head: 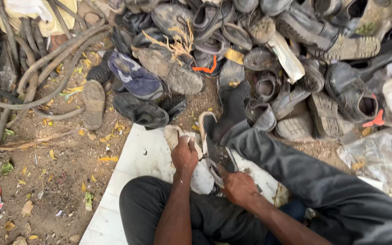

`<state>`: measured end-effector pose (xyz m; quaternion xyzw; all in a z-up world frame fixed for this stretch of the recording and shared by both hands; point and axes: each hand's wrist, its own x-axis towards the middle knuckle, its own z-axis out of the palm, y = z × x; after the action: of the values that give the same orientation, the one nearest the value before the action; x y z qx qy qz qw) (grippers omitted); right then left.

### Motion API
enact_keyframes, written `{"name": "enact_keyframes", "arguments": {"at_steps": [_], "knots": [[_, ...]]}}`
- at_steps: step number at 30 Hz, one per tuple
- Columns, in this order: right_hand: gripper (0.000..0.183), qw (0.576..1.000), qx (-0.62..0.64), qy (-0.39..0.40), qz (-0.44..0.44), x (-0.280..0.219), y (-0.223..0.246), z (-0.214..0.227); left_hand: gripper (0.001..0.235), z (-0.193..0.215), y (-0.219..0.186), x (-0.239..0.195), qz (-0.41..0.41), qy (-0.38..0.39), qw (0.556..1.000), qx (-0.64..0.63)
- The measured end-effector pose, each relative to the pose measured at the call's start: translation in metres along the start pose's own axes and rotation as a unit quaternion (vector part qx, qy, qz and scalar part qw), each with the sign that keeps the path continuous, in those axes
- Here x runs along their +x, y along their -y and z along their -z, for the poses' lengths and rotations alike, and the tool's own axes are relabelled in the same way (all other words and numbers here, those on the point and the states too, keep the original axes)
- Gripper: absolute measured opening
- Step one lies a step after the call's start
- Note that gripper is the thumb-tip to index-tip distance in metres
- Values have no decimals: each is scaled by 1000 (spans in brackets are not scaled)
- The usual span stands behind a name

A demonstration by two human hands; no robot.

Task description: The person sits on a white board and cleans several pairs of shoes using a pink-handled tool. They scrub the soles and uppers of black boots, brown sneakers, and blue sneakers, then place each cleaned shoe aside.

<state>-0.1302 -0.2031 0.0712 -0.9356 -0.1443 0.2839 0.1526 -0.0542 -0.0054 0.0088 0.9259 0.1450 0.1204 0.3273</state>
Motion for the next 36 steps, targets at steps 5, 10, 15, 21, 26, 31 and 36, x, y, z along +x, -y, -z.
{"name": "enact_keyframes", "arguments": {"at_steps": [5, 10, 15, 21, 26, 31, 36], "knots": [[66, 994, -14, -85, 62, 13, 12, 9, 28, 0, 2, -10, -69, 12, 998, 2], [56, 997, 20, -50, 48, 20, 33, 24, 26, 13, 4, -13, -43, 5, 999, -10], [76, 999, -26, 19, 8, -18, 24, 15, 25, 24, -2, -13, -15, -4, 1000, -24], [46, 999, -13, 20, 39, 14, 34, 20, 25, 51, -6, -38, -43, 99, 994, 30], [64, 992, -58, -18, 113, -36, 15, 32, 22, 79, -15, -56, -50, 88, 994, -28], [64, 996, -47, 15, 70, -57, -3, 25, 19, 84, -33, -110, -103, 139, 984, -45], [43, 991, -4, -28, 133, -16, 18, 13, 22, 95, -35, -132, -171, 81, 978, -89]]}}
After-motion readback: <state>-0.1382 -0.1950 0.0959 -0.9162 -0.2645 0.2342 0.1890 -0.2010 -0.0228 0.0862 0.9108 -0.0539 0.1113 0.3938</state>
